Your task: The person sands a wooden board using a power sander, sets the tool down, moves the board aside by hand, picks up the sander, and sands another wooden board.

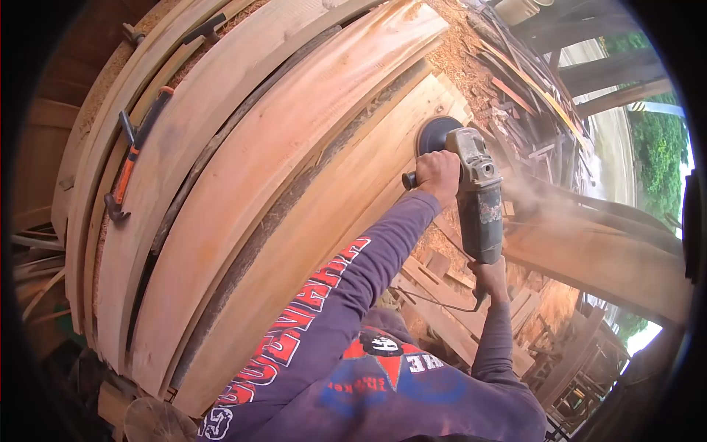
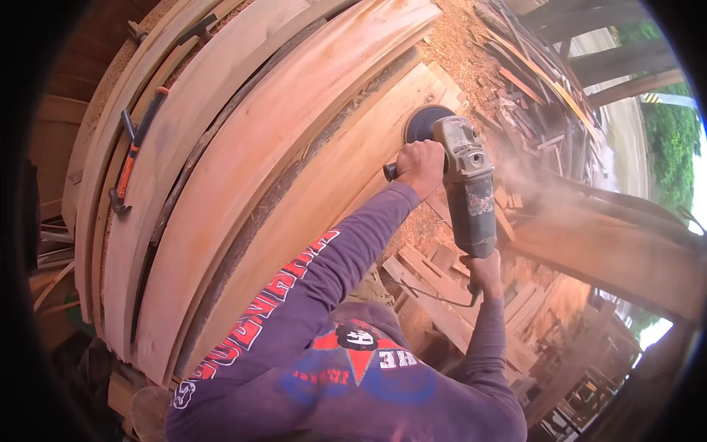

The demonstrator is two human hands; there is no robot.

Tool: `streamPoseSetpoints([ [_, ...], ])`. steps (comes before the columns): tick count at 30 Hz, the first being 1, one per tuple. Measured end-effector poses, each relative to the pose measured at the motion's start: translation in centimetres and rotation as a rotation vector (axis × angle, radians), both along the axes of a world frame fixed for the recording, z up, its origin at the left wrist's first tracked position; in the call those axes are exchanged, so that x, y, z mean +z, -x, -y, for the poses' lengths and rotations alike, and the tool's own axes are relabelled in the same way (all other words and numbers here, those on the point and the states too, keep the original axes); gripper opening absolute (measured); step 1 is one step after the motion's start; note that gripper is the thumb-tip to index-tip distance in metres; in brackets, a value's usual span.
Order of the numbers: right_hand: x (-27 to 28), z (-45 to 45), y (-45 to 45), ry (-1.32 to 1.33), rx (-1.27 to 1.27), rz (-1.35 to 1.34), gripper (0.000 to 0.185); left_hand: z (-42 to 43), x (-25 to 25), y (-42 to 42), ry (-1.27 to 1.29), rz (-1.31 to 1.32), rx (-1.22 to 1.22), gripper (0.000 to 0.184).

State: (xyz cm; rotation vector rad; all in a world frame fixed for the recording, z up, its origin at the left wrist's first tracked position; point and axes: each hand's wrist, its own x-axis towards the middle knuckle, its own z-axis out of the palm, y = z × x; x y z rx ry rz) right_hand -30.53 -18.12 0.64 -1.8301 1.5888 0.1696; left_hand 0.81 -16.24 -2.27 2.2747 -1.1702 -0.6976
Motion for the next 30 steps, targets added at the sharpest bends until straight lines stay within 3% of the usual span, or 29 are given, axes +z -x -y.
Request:
streamPoseSetpoints([
  [7,0.5,8.7,-3.8,0.005,-0.042,0.061,0.012,8.9,0.4,-3.1,0.013,0.023,0.009,0.018],
  [13,0.0,8.8,-5.5,-0.034,0.046,0.059,0.023,6.0,0.2,-5.9,0.037,0.077,0.011,0.019],
  [17,0.2,3.0,-3.9,-0.067,0.109,-0.009,0.025,-1.9,-1.1,-3.7,0.021,0.163,0.055,0.015],
  [19,3.2,-4.2,-6.8,0.018,0.148,0.177,0.022,-7.5,-1.3,-2.1,0.009,0.205,0.090,0.013],
  [20,2.9,-5.9,-5.5,-0.082,0.223,0.016,0.020,-10.6,-1.3,-1.5,-0.015,0.227,0.137,0.011],
  [27,2.2,-25.2,-1.2,-0.162,0.400,0.031,0.020,-34.1,-1.4,3.6,-0.095,0.234,0.273,0.010],
  [30,2.3,-33.3,0.5,-0.189,0.426,-0.127,0.026,-45.4,-1.2,6.5,-0.121,0.128,0.335,0.013],
])
